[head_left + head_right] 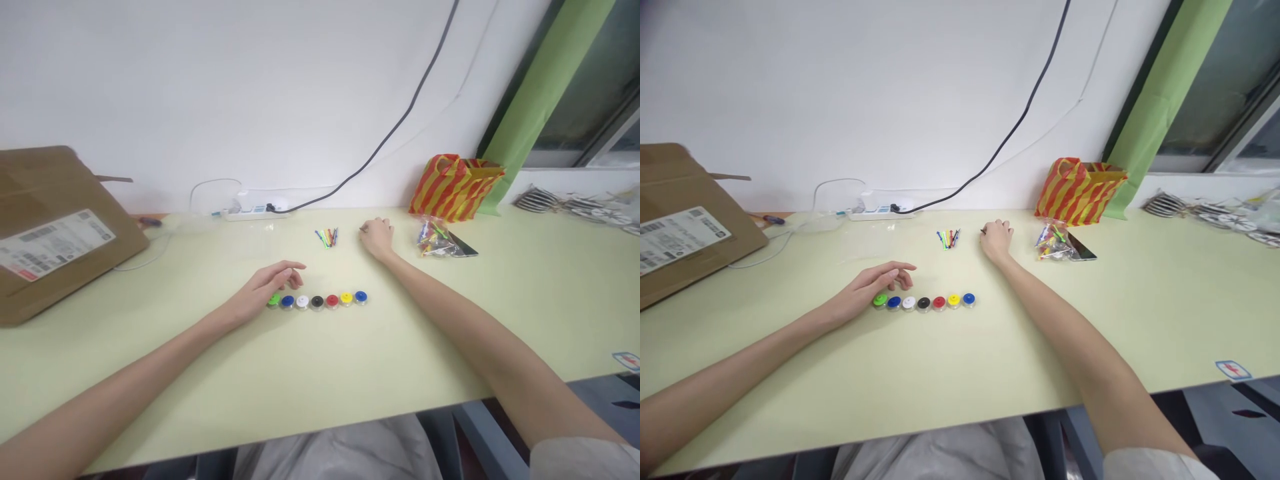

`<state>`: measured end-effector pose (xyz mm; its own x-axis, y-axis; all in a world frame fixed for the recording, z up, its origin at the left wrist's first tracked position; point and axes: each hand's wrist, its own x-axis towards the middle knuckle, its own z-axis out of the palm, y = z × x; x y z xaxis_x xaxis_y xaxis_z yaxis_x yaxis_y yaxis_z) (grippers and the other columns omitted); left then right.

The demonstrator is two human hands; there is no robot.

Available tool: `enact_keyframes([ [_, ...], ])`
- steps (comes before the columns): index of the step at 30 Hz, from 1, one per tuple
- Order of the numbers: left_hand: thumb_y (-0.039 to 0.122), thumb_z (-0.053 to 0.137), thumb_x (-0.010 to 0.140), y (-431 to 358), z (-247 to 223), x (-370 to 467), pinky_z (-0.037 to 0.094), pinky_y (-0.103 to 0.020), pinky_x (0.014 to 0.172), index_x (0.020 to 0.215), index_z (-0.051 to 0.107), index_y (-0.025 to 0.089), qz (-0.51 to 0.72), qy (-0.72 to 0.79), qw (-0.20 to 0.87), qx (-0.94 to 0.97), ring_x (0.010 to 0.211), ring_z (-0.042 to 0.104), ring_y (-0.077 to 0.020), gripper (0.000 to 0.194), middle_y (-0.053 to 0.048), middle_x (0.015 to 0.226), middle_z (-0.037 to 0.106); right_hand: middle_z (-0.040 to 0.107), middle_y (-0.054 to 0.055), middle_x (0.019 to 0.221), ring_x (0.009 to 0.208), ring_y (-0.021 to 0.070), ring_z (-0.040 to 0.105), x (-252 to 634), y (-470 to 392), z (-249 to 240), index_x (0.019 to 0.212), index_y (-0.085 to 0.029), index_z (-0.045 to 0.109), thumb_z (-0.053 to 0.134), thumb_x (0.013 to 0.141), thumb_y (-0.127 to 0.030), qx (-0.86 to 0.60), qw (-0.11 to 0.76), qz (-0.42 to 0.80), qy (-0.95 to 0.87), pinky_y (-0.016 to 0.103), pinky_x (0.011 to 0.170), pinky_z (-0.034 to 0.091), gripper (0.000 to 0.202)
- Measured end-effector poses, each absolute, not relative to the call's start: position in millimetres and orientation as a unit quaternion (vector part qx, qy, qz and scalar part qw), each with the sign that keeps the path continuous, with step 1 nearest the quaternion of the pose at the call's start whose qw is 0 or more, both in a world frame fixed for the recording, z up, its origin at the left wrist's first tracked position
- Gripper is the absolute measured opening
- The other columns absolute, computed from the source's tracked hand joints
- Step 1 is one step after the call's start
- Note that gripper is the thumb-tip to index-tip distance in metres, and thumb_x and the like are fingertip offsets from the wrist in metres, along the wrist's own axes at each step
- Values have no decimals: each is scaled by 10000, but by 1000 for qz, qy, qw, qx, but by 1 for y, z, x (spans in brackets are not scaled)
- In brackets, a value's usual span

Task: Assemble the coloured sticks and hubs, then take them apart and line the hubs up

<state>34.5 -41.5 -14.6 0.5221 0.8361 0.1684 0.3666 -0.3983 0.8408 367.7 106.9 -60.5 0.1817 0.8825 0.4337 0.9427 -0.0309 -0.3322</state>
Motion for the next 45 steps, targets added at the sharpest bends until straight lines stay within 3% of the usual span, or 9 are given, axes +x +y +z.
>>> enact_keyframes([
  [9, 525, 414, 1059, -43, -12, 35, 495, -354, 947, 1308, 650, 274, 295, 389, 396, 778, 1050, 654, -217, 425, -54, 1073, 719, 674, 155, 1128, 1132, 326, 492, 367, 110, -60, 1051, -198, 814, 550, 970, -290, -645, 361, -34, -673, 450, 966, 354, 291],
  [15, 535, 420, 1049, -44, -11, 34, 503, -357, 940, 1312, 653, 277, 297, 392, 391, 778, 1032, 654, -218, 436, -57, 1075, 724, 663, 122, 965, 978, 270, 566, 375, 113, -59, 963, -169, 813, 564, 965, -423, -600, 510, -13, -617, 378, 889, 423, 356],
  [19, 551, 408, 1048, -42, -12, 33, 506, -368, 922, 1326, 649, 269, 303, 393, 392, 775, 1024, 650, -226, 464, -69, 1080, 725, 641, 57, 768, 747, 194, 576, 377, 113, -56, 809, -148, 722, 459, 1000, -497, -558, 617, 45, -554, 314, 750, 431, 477],
  [24, 545, 418, 1047, -41, -12, 35, 512, -362, 858, 1282, 664, 230, 347, 386, 405, 753, 1008, 647, -234, 464, -91, 1081, 713, 580, 14, 651, 652, 155, 538, 367, 109, -46, 698, -181, 594, 470, 986, -536, -534, 675, 86, -503, 277, 655, 418, 474],
  [30, 556, 499, 1019, -42, -11, 37, 499, -334, 780, 1192, 689, 185, 414, 389, 390, 725, 928, 633, -218, 451, -91, 1009, 694, 636, 31, 627, 489, 122, 507, 304, 79, -14, 754, -181, 615, 599, 919, -586, -425, 627, 294, -583, 263, 499, 444, 438],
  [33, 574, 534, 1001, -40, -13, 37, 472, -309, 718, 1155, 708, 172, 426, 398, 410, 701, 892, 620, -206, 464, -99, 1009, 698, 722, 55, 758, 590, 142, 617, 263, 43, 0, 887, -165, 697, 634, 919, -490, -320, 542, 359, -689, 266, 559, 525, 332],
  [36, 589, 543, 990, -38, -16, 36, 447, -304, 668, 1031, 719, 150, 464, 388, 448, 658, 860, 623, -206, 475, -115, 997, 701, 760, 54, 926, 795, 161, 692, 232, 7, 6, 953, -177, 739, 595, 937, -303, -250, 463, 327, -785, 275, 707, 565, 192],
  [39, 562, 583, 975, -37, -16, 34, 437, -303, 657, 937, 699, 141, 497, 370, 477, 624, 822, 607, -197, 439, -100, 922, 672, 760, 26, 901, 820, 149, 694, 220, -14, 10, 982, -182, 747, 573, 926, -193, -241, 437, 299, -813, 268, 761, 551, 183],
  [45, 380, 607, 955, -39, -12, 33, 454, -286, 679, 1176, 655, 167, 462, 377, 459, 658, 805, 578, -167, 311, -53, 947, 631, 759, 54, 885, 818, 153, 689, 232, -11, 17, 919, -160, 703, 642, 948, -361, -265, 407, 412, -771, 267, 738, 544, 212],
])
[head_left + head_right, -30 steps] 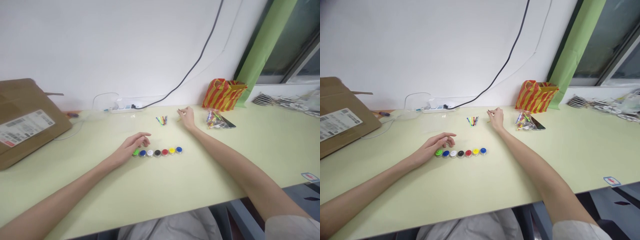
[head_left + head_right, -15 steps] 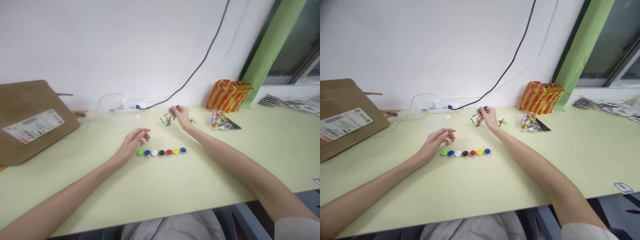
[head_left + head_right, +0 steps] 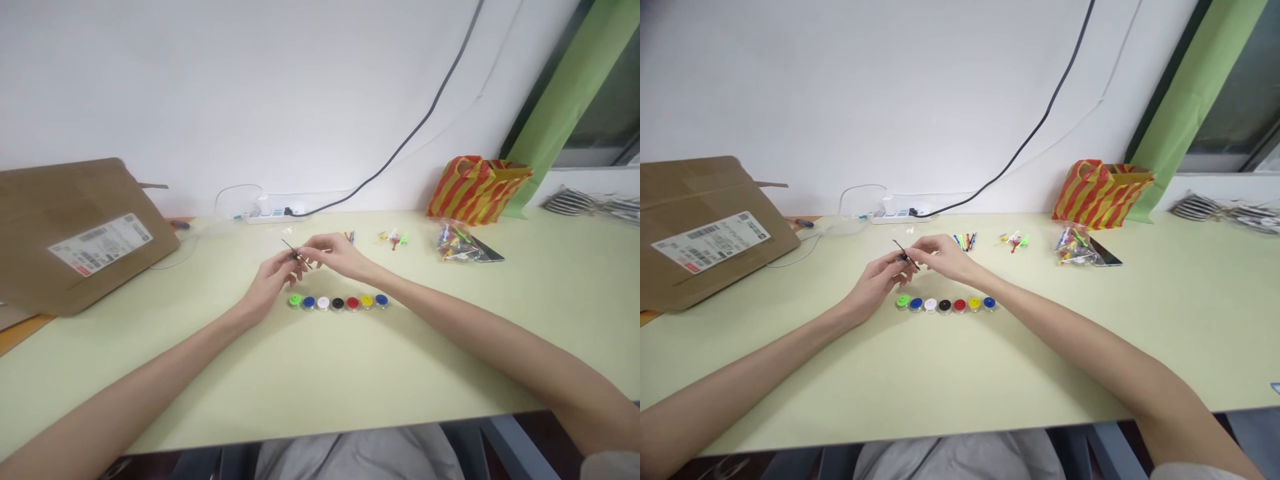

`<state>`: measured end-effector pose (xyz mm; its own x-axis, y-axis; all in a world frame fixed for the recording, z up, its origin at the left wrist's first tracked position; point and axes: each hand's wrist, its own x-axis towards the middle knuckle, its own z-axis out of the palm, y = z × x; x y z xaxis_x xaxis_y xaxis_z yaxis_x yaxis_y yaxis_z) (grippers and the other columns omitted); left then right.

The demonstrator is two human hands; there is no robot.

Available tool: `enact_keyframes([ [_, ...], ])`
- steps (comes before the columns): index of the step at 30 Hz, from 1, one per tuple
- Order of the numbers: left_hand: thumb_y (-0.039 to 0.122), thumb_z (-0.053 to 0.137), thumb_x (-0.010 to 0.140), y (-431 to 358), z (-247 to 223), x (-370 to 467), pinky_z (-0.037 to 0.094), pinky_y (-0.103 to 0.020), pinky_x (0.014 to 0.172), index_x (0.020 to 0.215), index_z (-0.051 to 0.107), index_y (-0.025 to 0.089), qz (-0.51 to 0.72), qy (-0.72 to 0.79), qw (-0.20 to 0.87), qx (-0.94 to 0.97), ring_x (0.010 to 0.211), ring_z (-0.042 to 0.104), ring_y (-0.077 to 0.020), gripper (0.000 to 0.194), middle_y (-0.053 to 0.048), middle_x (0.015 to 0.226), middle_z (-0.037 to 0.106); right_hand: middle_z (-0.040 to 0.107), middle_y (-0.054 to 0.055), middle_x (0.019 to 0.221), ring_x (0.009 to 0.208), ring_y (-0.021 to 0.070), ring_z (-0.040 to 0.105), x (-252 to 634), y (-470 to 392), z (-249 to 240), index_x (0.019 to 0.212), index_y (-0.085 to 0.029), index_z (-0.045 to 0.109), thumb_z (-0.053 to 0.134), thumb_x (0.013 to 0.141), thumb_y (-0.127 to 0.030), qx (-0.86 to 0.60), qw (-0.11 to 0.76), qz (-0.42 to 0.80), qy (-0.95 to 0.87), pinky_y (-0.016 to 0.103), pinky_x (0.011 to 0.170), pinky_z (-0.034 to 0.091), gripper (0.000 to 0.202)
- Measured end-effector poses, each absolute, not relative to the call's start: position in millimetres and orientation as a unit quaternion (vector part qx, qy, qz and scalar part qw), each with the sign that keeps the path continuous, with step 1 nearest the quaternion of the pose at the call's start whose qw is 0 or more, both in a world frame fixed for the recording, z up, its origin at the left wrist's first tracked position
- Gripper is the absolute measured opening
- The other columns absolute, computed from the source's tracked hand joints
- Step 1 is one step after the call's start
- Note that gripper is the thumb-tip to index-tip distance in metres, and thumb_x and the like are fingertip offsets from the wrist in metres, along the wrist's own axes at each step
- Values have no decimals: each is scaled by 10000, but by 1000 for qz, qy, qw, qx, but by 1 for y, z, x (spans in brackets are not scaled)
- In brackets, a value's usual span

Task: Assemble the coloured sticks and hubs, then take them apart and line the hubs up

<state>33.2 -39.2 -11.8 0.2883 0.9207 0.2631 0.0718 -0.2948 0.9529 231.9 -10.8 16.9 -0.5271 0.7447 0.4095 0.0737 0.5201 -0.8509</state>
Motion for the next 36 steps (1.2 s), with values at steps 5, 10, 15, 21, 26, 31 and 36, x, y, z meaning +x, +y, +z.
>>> enact_keyframes([
  [5, 323, 518, 989, -45, -14, 37, 482, -311, 784, 1354, 509, 202, 411, 384, 377, 736, 886, 598, -177, 384, -41, 1010, 627, 691, 15, 678, 614, 128, 629, 231, -4, 4, 881, -160, 644, 725, 892, -446, -268, 382, 480, -743, 244, 588, 502, 298],
  [10, 305, 501, 995, -43, -20, 34, 461, -299, 753, 1180, 462, 223, 376, 410, 290, 779, 877, 587, -175, 206, -37, 1058, 627, 671, -7, 695, 586, 123, 621, 223, -11, 1, 841, -182, 606, 660, 915, -314, -274, 394, 418, -771, 242, 571, 466, 161],
  [15, 354, 532, 1001, -44, -18, 32, 457, -301, 730, 1071, 475, 230, 373, 426, 268, 780, 832, 553, -171, 154, -17, 1007, 600, 666, -26, 782, 612, 119, 617, 224, -17, 6, 883, -211, 547, 559, 910, -174, -281, 389, 337, -810, 245, 600, 445, 48],
  [21, 418, 521, 1017, -50, -8, 32, 438, -307, 708, 1090, 573, 232, 343, 440, 201, 805, 806, 558, -183, 206, -29, 1002, 668, 646, -24, 718, 630, 125, 608, 235, -3, 19, 851, -210, 505, 570, 946, -198, -274, 318, 416, -807, 247, 616, 468, 116],
  [26, 390, 475, 1009, -52, -4, 32, 450, -302, 715, 1038, 597, 233, 319, 413, 146, 841, 737, 552, -174, 201, -2, 841, 633, 675, -4, 739, 642, 107, 593, 253, 0, 34, 859, -183, 583, 662, 943, -348, -202, 214, 542, -787, 242, 651, 490, 201],
  [31, 273, 470, 952, -51, -4, 32, 454, -298, 687, 989, 581, 224, 276, 316, 79, 904, 710, 564, -174, 127, -25, 834, 622, 649, -20, 701, 603, 92, 535, 266, 2, 36, 815, -181, 599, 676, 921, -358, -141, 139, 576, -793, 226, 599, 431, 221],
  [36, 188, 478, 923, -44, -9, 30, 451, -306, 688, 987, 572, 216, 287, 270, 10, 919, 725, 581, -186, 117, -34, 828, 633, 668, -11, 712, 546, 81, 521, 277, 27, 24, 850, -178, 624, 723, 890, -343, -224, 261, 557, -756, 209, 529, 421, 197],
])
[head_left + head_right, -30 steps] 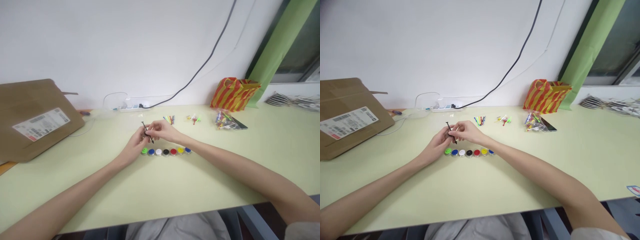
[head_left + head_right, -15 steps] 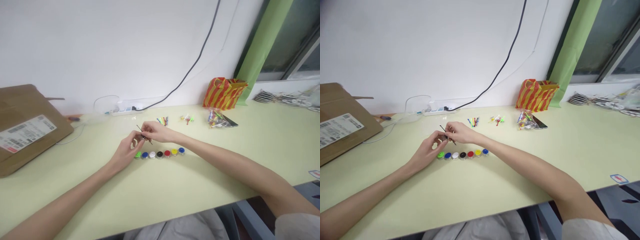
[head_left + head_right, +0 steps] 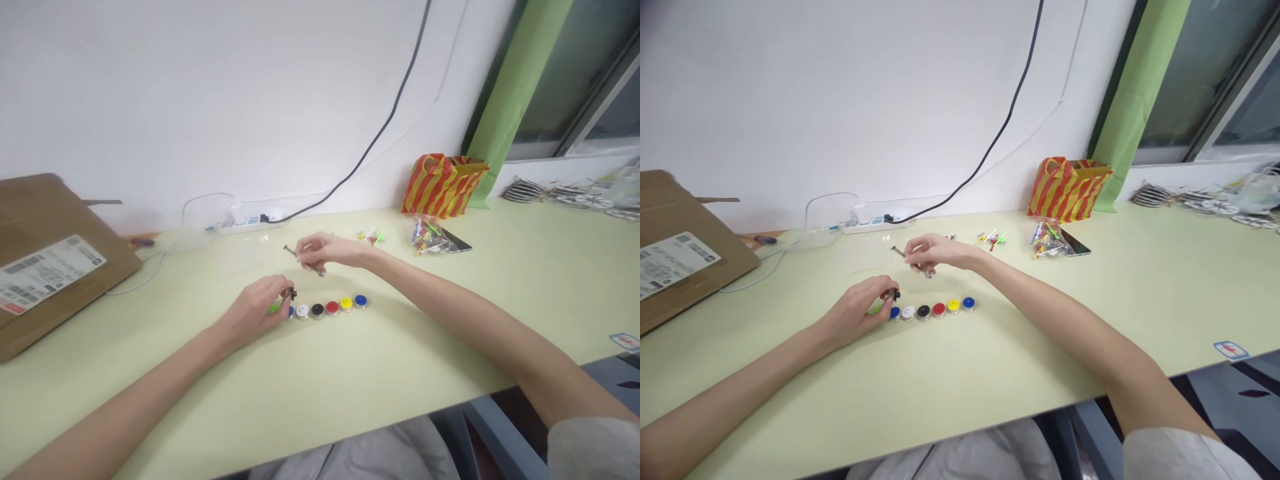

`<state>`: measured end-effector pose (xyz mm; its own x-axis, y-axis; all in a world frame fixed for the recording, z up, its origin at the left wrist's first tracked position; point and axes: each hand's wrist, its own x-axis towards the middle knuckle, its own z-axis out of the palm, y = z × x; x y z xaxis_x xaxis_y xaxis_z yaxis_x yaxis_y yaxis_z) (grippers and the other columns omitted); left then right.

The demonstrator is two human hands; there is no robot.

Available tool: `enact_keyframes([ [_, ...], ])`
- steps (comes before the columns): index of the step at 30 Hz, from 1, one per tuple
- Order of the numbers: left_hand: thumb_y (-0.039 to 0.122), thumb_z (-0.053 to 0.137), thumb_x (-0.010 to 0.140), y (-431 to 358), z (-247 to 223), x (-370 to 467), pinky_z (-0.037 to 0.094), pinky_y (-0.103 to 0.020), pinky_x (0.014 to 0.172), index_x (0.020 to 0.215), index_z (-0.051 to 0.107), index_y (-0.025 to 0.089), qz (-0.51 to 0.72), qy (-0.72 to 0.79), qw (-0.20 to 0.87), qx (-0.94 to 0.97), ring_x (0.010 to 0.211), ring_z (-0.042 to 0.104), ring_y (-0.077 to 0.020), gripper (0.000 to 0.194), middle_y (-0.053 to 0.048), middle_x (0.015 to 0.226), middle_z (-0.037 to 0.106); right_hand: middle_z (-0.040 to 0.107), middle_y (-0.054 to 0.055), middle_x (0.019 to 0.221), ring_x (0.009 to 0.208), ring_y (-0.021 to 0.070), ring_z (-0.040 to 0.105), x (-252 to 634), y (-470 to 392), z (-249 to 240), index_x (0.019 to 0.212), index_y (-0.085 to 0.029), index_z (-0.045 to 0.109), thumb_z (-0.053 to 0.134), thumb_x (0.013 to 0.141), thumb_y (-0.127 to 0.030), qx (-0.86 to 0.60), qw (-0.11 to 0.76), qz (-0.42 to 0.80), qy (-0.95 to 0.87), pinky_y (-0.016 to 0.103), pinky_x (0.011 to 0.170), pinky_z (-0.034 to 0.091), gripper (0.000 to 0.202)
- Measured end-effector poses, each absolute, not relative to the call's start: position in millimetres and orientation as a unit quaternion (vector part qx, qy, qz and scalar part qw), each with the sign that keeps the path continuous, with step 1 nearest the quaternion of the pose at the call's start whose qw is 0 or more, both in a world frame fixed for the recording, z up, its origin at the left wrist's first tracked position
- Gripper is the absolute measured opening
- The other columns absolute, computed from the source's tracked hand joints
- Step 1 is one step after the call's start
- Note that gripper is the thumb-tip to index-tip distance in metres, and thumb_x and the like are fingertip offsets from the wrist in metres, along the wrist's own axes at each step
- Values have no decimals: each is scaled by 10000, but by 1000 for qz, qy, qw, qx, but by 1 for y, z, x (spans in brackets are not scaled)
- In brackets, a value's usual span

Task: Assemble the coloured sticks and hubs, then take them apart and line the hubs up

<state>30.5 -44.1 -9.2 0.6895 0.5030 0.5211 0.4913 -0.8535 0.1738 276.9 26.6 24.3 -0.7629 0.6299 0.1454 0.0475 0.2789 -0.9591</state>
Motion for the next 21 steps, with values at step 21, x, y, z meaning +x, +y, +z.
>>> enact_keyframes([
  [21, 285, 523, 1026, -37, -16, 26, 494, -292, 732, 1126, 632, 179, 324, 307, -37, 894, 752, 632, -158, 182, -9, 829, 651, 783, 92, 932, 676, 118, 706, 314, 60, 24, 951, -129, 732, 629, 946, -211, -424, 368, 412, -718, 184, 483, 456, 131],
])
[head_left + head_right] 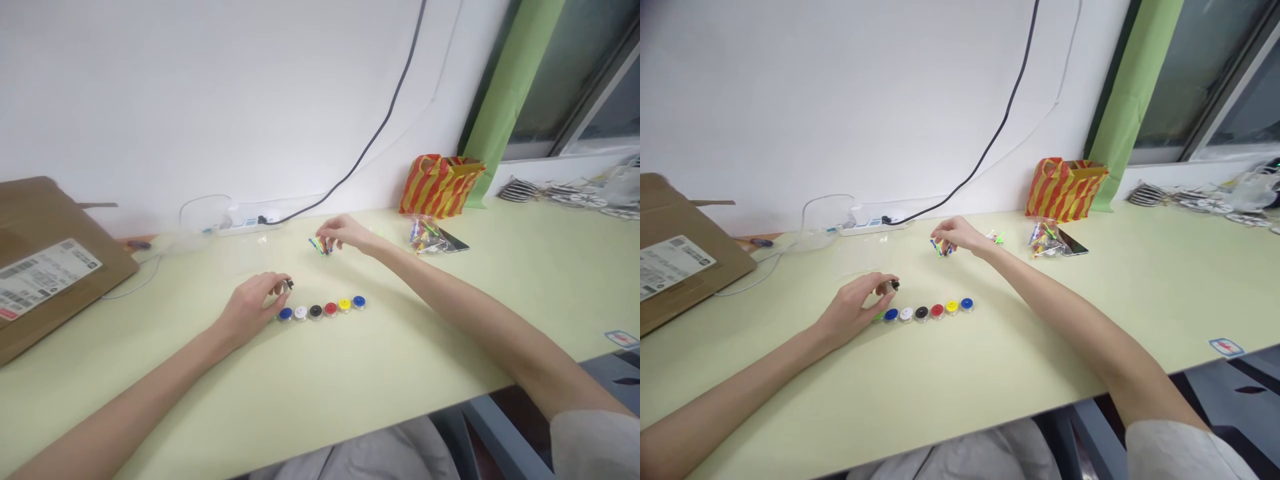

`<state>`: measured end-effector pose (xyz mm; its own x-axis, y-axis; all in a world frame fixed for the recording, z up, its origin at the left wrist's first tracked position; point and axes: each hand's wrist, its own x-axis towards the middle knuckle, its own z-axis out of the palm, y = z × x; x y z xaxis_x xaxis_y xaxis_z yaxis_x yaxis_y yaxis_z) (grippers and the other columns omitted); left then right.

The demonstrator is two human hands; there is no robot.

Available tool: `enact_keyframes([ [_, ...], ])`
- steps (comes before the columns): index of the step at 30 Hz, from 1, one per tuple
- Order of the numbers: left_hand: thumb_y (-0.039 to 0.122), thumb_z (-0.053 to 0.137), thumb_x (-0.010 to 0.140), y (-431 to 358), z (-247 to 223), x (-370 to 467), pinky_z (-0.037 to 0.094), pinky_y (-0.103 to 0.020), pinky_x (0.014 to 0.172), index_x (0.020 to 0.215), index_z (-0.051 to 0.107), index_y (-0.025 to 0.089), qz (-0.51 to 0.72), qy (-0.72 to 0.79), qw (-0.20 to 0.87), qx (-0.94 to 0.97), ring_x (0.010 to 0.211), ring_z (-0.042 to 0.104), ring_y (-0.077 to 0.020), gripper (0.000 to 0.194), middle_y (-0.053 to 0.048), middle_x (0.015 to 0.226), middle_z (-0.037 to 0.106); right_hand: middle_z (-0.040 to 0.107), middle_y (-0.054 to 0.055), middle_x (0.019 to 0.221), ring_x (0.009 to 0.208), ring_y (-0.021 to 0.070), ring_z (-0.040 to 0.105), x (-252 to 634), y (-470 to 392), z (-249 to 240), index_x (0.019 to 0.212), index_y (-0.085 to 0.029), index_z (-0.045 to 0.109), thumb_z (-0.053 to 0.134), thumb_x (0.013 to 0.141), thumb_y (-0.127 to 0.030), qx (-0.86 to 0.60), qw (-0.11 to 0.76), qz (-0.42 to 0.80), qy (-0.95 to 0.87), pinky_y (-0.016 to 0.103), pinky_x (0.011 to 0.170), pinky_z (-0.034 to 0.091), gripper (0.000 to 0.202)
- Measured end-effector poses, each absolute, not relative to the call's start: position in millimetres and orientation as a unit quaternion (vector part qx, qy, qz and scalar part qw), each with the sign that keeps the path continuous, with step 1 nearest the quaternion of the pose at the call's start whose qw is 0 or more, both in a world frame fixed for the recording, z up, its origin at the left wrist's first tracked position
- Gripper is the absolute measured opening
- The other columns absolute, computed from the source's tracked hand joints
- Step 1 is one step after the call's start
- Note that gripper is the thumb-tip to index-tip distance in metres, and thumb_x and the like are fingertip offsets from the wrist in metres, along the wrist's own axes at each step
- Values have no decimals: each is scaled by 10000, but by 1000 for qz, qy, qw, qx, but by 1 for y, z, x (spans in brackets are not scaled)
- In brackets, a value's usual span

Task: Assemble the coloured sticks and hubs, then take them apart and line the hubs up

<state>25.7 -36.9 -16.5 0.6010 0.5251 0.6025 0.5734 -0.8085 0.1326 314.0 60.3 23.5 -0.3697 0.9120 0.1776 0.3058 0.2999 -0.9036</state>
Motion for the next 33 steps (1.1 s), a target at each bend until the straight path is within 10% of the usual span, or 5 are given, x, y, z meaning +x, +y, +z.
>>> enact_keyframes([
  [5, 419, 626, 997, -34, -19, 23, 446, -279, 655, 1009, 646, 192, -345, -327, 69, -877, 672, 579, -147, 228, 13, 769, 619, 776, 70, 927, 735, 148, 714, 275, 9, 51, 1050, -153, 709, 673, 940, -359, -250, 138, 420, -862, 230, 593, 516, 236],
  [10, 386, 645, 980, -38, -19, 21, 370, -248, 549, 723, 484, 202, -360, -303, 102, -876, 562, 486, -116, 355, 40, 652, 557, 733, 30, 813, 669, 120, 636, 243, -25, 55, 846, -145, 656, 703, 874, -210, -251, 145, 263, -920, 225, 577, 439, 84],
  [23, 153, 589, 995, -46, -9, 28, 506, -276, 704, 1184, 575, 174, -373, -232, 160, -884, 691, 625, -146, 191, -2, 823, 649, 731, 24, 750, 672, 133, 649, 341, -41, 45, 838, -147, 730, 617, 806, -111, -377, 206, 162, -888, 231, 640, 444, 122],
  [33, 149, 515, 997, -39, -13, 26, 533, -296, 752, 1173, 606, 202, -370, -272, 156, -874, 720, 686, -163, 205, -12, 871, 717, 696, 92, 979, 824, 189, 623, 395, -59, 15, 879, -180, 671, 573, 910, -164, -439, 34, -68, -896, 290, 616, 275, 103],
])
